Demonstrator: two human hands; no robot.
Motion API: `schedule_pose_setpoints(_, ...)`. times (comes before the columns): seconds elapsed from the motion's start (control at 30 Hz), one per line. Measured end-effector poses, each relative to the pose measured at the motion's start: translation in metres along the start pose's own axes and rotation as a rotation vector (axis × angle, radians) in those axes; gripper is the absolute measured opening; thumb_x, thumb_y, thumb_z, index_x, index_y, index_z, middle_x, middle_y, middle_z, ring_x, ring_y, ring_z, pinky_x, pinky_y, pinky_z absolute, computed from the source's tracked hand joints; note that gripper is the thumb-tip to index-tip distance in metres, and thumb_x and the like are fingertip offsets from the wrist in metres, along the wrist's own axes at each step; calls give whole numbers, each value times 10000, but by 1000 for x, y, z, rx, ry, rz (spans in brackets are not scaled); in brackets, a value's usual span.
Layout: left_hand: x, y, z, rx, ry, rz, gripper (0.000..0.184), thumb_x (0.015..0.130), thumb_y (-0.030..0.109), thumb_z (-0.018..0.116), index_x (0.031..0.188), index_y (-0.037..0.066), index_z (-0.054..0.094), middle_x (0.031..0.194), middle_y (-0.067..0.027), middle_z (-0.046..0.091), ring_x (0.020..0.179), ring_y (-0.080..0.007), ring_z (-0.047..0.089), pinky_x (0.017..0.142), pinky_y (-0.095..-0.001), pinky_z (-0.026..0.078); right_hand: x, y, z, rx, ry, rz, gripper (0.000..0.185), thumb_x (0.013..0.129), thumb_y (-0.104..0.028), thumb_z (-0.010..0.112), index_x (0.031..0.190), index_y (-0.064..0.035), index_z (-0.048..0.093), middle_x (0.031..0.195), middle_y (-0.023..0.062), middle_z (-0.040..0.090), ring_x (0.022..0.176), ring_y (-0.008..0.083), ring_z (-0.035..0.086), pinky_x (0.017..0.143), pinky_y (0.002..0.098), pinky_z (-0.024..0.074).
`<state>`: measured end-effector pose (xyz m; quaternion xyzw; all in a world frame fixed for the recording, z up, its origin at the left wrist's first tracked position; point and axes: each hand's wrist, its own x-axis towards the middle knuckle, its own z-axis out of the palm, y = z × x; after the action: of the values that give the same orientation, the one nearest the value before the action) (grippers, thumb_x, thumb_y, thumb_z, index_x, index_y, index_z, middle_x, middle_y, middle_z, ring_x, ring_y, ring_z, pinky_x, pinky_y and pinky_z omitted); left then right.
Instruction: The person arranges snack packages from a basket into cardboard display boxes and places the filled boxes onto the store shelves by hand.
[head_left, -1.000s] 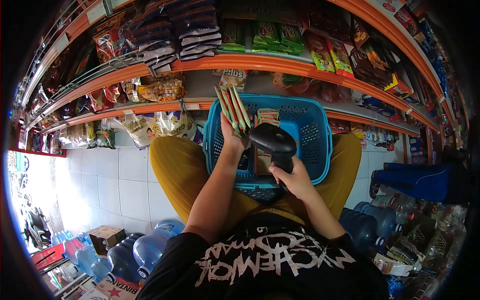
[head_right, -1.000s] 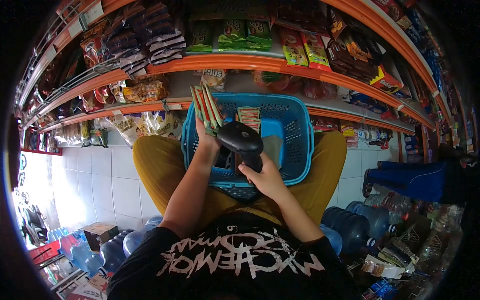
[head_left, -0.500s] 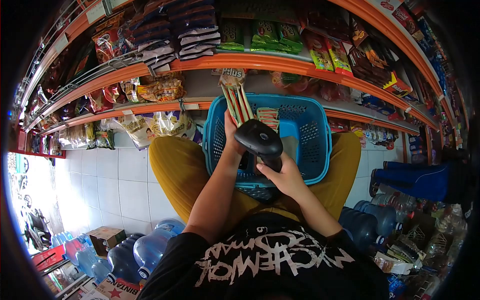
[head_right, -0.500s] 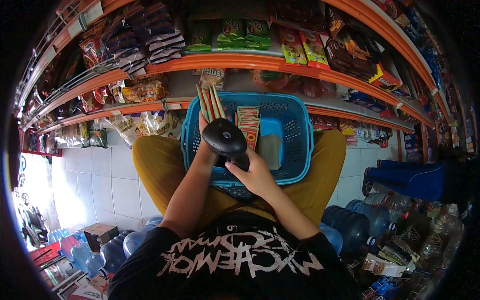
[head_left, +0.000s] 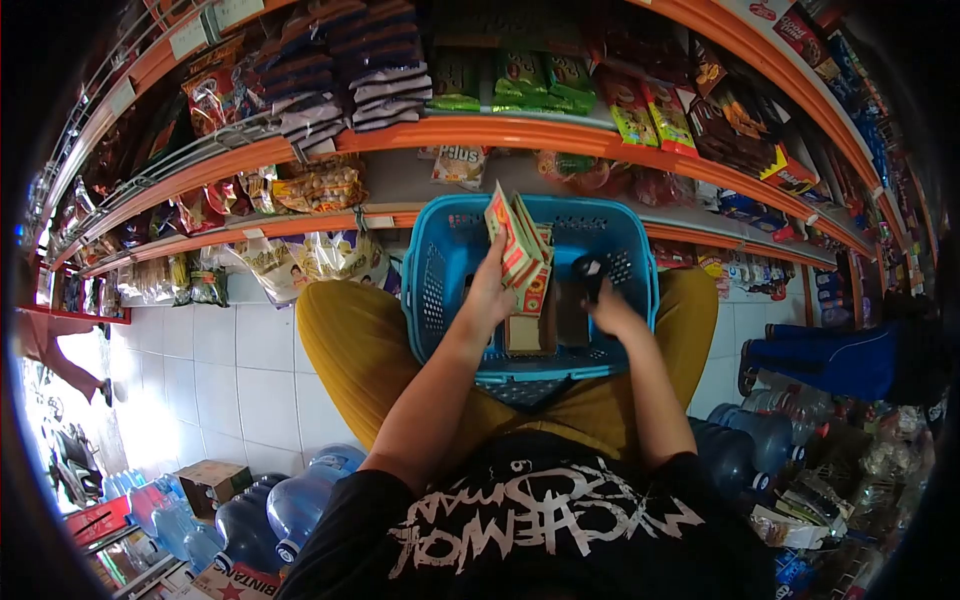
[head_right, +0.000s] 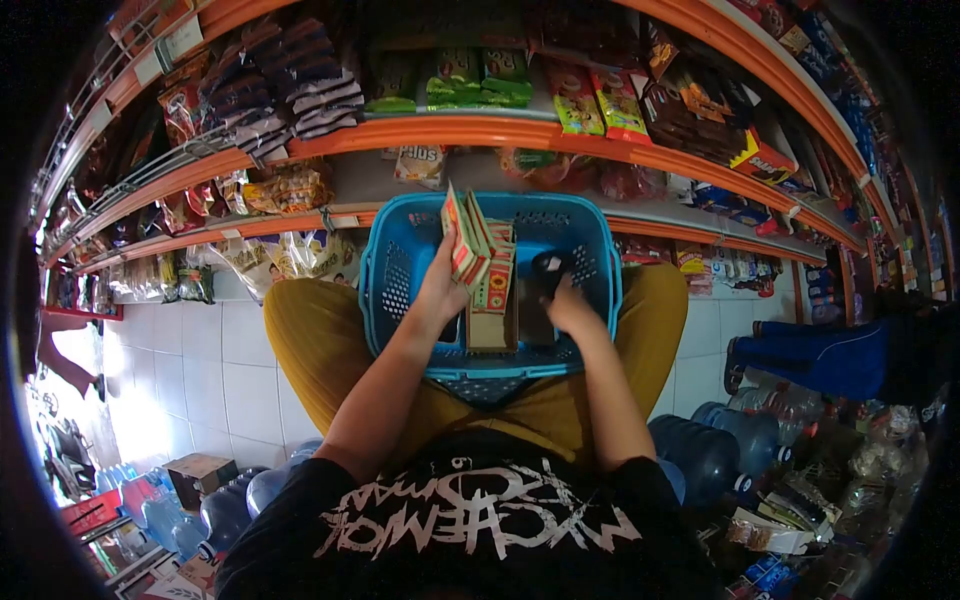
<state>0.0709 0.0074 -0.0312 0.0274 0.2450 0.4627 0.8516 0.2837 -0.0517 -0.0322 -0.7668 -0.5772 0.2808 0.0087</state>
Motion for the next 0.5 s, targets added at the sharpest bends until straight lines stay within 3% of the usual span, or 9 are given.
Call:
schedule_pose_setpoints(0.1, -5, -1, 5, 37, 5, -74, 477, 894, 431, 514, 1209, 74, 486, 1119, -107, 595, 1005, -243, 590, 877, -404, 476, 18, 13, 42, -232, 44, 18, 695, 829, -259, 584, 1362, 11, 230, 1149, 297, 520, 1055, 426, 522, 892, 448, 423)
schedule_pose_setpoints(0.17, -10, -4, 6, 52, 43, -83, 472, 893, 407, 530, 1243, 100, 454, 1127, -98, 586, 1006, -242, 589, 877, -402, 480, 27, 18, 36, -283, -307, -68, 672, 854, -280, 548, 1373, 5, 230, 1134, 292, 533, 1057, 403, 529, 898, 435, 422)
schedule_pose_setpoints(0.2, -18, -2, 16, 128, 92, -78, 482, 902, 383, 520, 1290, 130, 385, 1173, -97, 555, 1029, -255, 578, 886, -423, 477, 27, 13, 25, -285, -305, -71, 672, 854, -280, 548, 1373, 5, 230, 1134, 292, 533, 1057, 403, 529, 898, 435, 422)
schedule_pose_setpoints(0.27, -22, 1, 25, 200, 141, -63, 508, 911, 358, 510, 1336, 160, 316, 1218, -96, 524, 1052, -269, 567, 894, -445, 474, 19, -3, -10, 11, -159, -124, 609, 884, -284, 509, 1363, 5, 269, 1116, 289, 543, 1037, 399, 540, 899, 410, 425)
schedule_pose_setpoints(0.3, -24, 0, 24, 260, 61, -92, 541, 912, 347, 513, 1357, 184, 252, 1244, -91, 493, 1069, -260, 555, 900, -450, 470, 18, -11, -16, 276, -2, -143, 565, 909, -310, 487, 1355, -11, 313, 1200, 242, 525, 1094, 351, 525, 933, 368, 400)
schedule_pose_setpoints(0.37, -15, -11, 9, 440, -85, -16, 630, 918, 302, 517, 1400, 204, 124, 1312, -87, 402, 1132, -236, 504, 910, -443, 464, 7, -33, -26, 1207, -157, -103, 556, 922, -327, 492, 1361, -31, 323, 1296, 170, 469, 1173, 262, 472, 970, 322, 356)
schedule_pose_setpoints(0.4, -13, -14, 5, 444, -81, -23, 630, 918, 302, 517, 1400, 204, 124, 1312, -87, 402, 1132, -236, 504, 910, -443, 464, 2, -43, -27, 1214, -158, -97, 556, 922, -327, 492, 1361, -31, 323, 1296, 170, 469, 1173, 262, 472, 970, 322, 356)
schedule_pose_setpoints(0.47, -12, -20, 2, 824, -127, -9, 661, 927, 271, 507, 1414, 220, 64, 1338, -89, 364, 1167, -228, 468, 915, -429, 463, -7, -60, -22, 994, -32, -329, 540, 933, -312, 486, 1369, -41, 320, 1330, 111, 424, 1207, 193, 406, 992, 293, 319)
schedule_pose_setpoints(0.5, -15, -21, 6, 820, -122, -35, 704, 929, 257, 505, 1417, 231, -1, 1351, -103, 342, 1190, -245, 446, 919, -456, 453, -10, -65, -18, 1001, 13, -276, 497, 939, -264, 481, 1356, -38, 334, 1289, 121, 461, 1176, 181, 429, 979, 283, 329)
